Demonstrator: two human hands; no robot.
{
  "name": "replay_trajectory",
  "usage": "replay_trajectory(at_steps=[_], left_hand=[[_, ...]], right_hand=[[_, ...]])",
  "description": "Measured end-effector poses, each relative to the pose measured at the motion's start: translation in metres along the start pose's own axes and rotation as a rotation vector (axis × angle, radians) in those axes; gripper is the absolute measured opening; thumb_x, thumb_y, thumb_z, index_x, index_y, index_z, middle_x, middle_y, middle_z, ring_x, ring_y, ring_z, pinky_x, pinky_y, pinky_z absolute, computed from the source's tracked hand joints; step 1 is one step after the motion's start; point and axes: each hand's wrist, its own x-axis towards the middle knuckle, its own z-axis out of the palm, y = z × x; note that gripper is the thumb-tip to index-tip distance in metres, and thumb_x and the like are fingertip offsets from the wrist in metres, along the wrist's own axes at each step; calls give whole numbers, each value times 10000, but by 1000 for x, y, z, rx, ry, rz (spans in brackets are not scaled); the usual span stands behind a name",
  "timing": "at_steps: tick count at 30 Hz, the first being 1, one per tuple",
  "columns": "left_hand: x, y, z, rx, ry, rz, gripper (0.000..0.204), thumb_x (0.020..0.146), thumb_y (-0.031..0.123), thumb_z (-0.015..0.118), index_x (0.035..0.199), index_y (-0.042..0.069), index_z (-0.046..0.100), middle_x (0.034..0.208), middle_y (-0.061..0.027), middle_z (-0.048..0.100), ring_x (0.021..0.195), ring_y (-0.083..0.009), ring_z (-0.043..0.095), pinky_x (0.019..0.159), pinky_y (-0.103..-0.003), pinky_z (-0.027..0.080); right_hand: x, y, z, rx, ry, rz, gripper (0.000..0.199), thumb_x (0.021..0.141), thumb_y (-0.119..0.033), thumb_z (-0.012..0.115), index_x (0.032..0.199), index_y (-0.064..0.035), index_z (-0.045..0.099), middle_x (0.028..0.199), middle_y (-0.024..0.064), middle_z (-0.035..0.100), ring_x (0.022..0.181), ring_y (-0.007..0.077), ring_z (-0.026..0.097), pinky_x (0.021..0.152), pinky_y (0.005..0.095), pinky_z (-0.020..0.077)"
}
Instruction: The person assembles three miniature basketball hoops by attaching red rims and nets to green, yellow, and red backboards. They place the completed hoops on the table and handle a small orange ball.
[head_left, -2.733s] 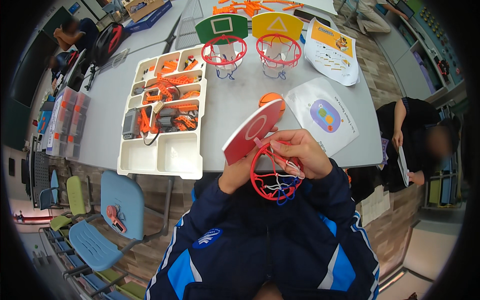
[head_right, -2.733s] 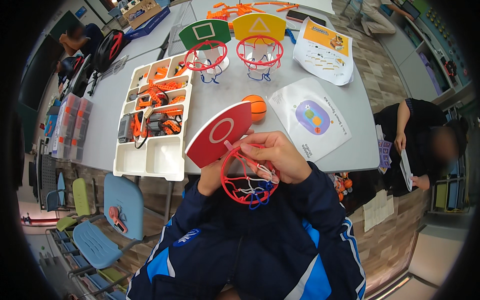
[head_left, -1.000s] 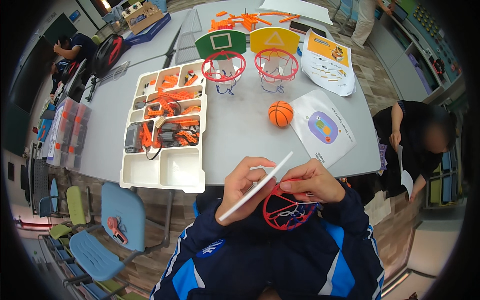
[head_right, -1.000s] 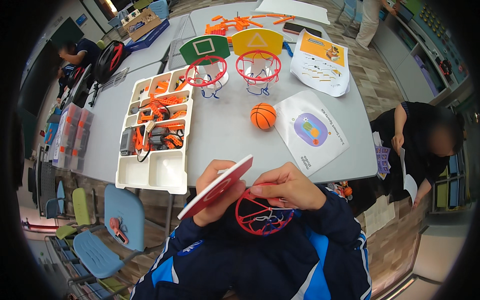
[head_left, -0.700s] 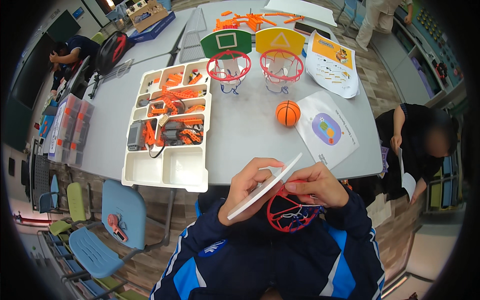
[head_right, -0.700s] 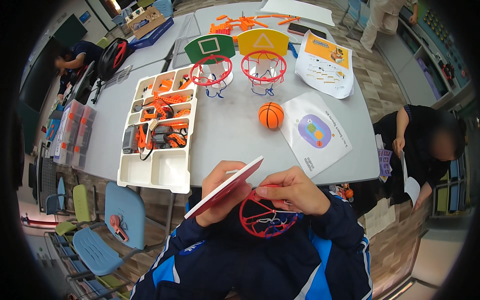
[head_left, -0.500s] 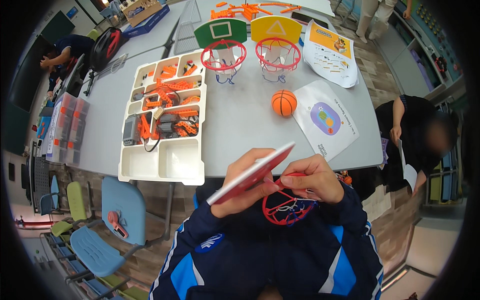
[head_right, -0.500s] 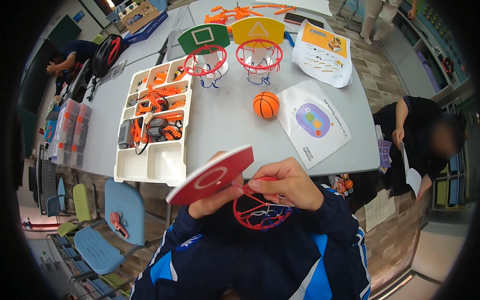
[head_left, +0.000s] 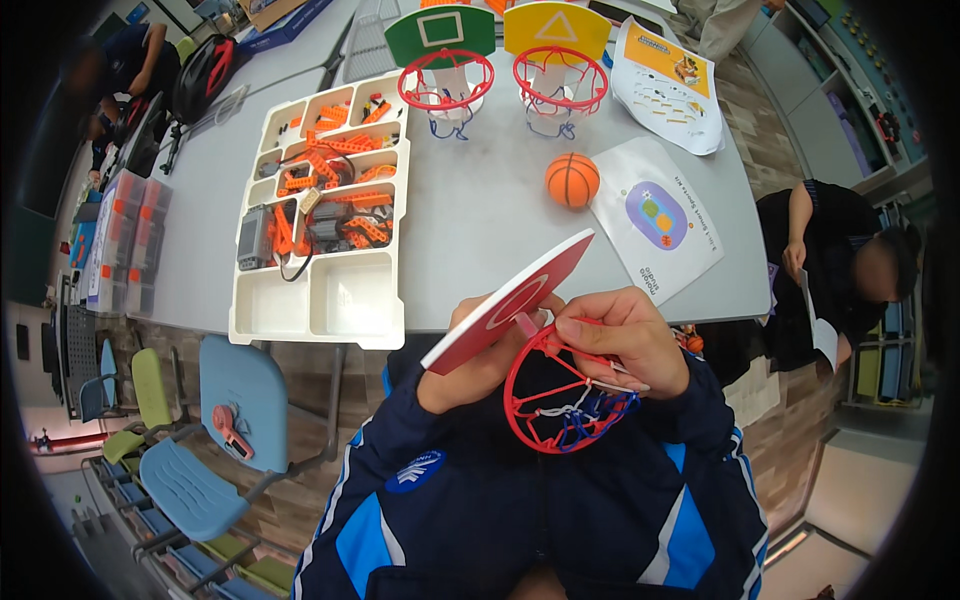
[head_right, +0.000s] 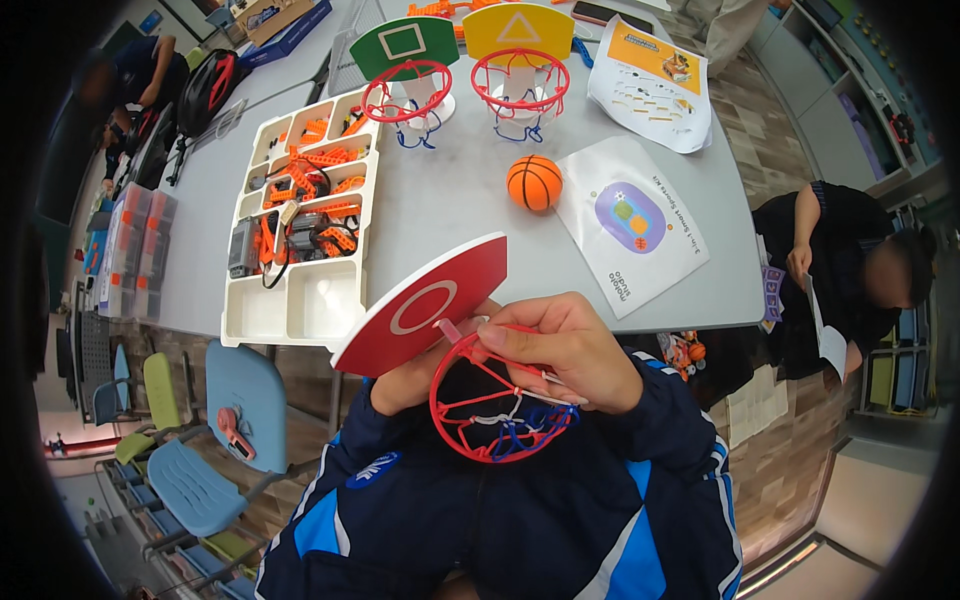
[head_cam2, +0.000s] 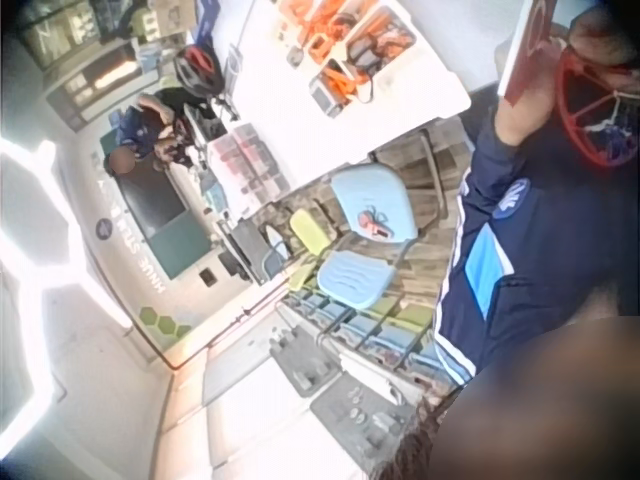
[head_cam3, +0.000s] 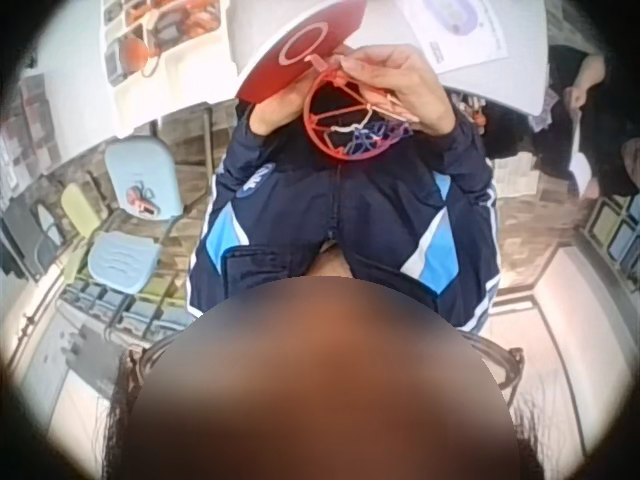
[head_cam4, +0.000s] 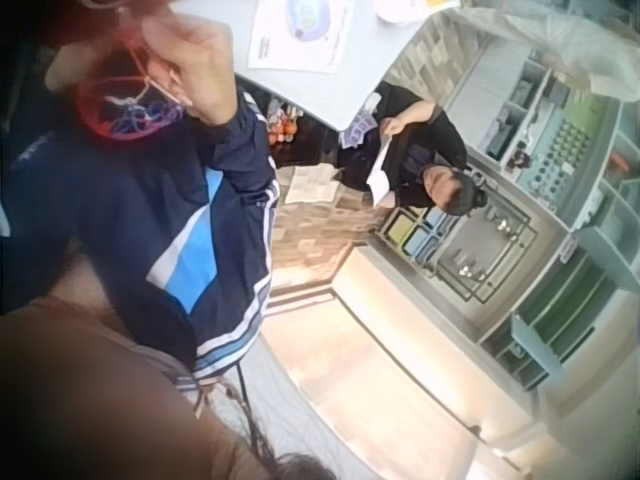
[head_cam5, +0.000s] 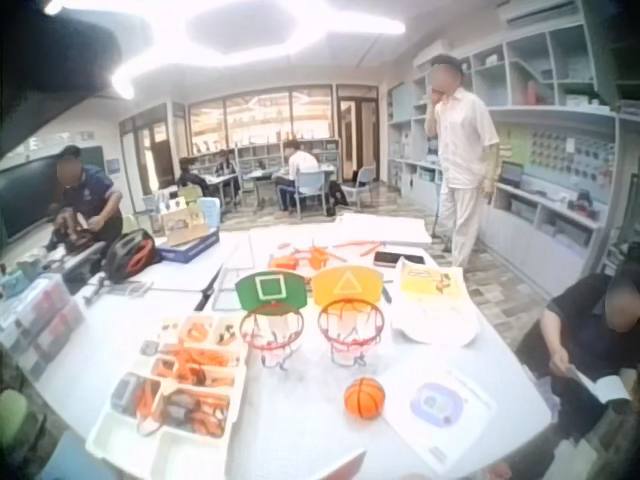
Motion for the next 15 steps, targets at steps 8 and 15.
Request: replay_trajectory(at_steps=[8, 15], left_hand=[[9, 19, 0, 460, -135, 247, 605, 914, 45, 618, 1479, -29, 416, 1033, -137, 634, 892, -206, 648, 788, -286, 516], [12, 23, -1, 477, -200, 258, 774, 700, -143, 696, 1434, -30, 478, 1184, -192, 643, 921, -266, 676, 779, -308, 548]], right_hand=[[-7, -2, 0, 105, 26, 32, 230, 1013, -139, 578, 985, 71, 667, 505, 15, 494, 329, 29, 336, 329, 204, 229], [-11, -2, 6, 185, 95, 48, 212, 1000, -100, 573, 974, 96, 650, 488, 12, 477, 328, 28, 322, 346, 216, 228]])
